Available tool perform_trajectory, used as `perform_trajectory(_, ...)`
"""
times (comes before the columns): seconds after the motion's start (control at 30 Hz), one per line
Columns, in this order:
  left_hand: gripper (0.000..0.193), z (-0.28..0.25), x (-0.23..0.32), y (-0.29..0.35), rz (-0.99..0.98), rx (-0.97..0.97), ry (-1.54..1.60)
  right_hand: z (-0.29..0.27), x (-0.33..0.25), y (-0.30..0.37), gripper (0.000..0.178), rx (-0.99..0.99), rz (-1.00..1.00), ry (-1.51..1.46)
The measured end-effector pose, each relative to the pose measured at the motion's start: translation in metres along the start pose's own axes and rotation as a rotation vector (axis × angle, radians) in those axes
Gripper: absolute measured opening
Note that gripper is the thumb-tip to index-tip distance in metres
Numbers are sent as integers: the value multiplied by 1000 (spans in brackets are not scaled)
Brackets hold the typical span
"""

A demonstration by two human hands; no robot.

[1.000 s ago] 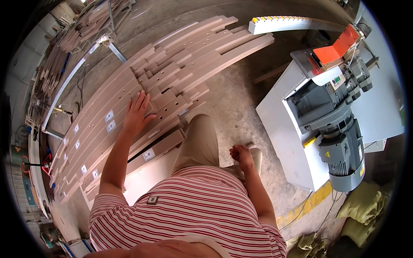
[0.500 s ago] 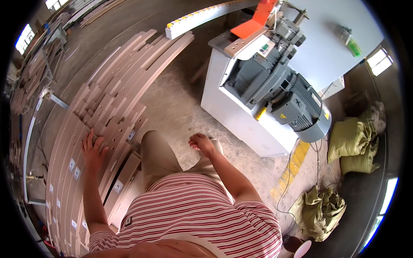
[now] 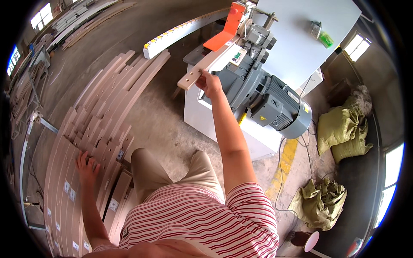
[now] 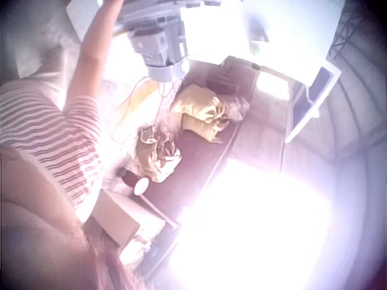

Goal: The person repeatedly picks up long, thin wooden planks from a pile and places them onto a stack on a workbench. The person handles the planks by hand, organizing them into a neat pile next to a woodworking machine.

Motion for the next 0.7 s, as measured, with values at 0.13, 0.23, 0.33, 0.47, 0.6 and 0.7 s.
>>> perform_trajectory(0.13,29,-4,4,0,2,5,-7,10,3,1,16,-11,-3,152)
perform_trajectory(0.23,30,-5,4,1,-3,18,-5,12,18,24,16,-33,38,192)
perform_trajectory(0.33,29,-6,3,2,-22,-4,1,24,33,55,21,-82,78,199)
perform_trajectory(0.47,32,-23,21,-6,-31,4,112,30,51,83,24,-183,113,129)
perform_trajectory(0.6,36,-54,76,-29,-13,-38,530,49,59,118,20,-248,167,88)
perform_trajectory(0.7,37,-88,123,-48,89,2,614,52,72,134,20,-304,224,59)
Point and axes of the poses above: each hand's wrist, its own y-axis away from the middle knuckle, its own z-axis out of the palm, x = y × z, the point moved 6 cm from there along -y, towards the middle knuckle, and after that the axes turned 10 degrees about -y, right-handed, at the moved point
